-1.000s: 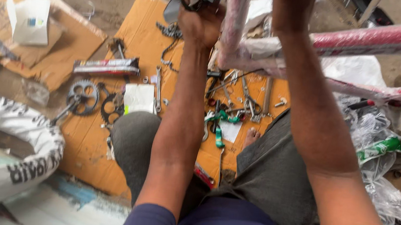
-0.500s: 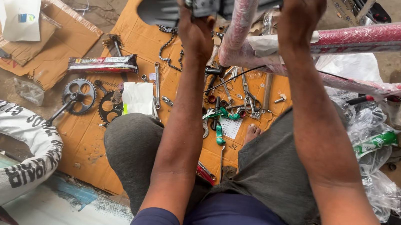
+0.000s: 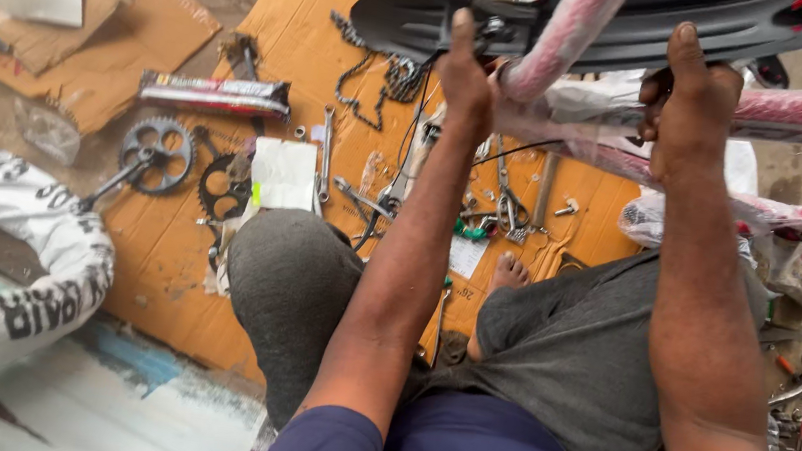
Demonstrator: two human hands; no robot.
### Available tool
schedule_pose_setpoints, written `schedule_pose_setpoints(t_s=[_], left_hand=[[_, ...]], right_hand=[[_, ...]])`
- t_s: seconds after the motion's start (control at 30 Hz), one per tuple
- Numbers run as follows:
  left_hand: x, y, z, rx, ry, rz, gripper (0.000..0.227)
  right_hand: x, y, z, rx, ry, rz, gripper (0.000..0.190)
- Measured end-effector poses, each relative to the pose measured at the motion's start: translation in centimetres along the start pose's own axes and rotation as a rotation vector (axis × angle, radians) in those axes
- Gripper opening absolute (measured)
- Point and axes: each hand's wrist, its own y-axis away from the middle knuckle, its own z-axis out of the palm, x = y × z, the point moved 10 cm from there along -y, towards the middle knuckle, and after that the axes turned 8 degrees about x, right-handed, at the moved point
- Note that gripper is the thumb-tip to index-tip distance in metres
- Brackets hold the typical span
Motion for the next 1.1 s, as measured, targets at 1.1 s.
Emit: schedule_pose_setpoints(t_s=[1.1], left_hand=[[-1.7,-0.7,-0.7,-0.037,0.428,0.071,0.050]], right_hand=[[-1.4,3.2,5.7,-0.214,1.515,-1.067,0.021]])
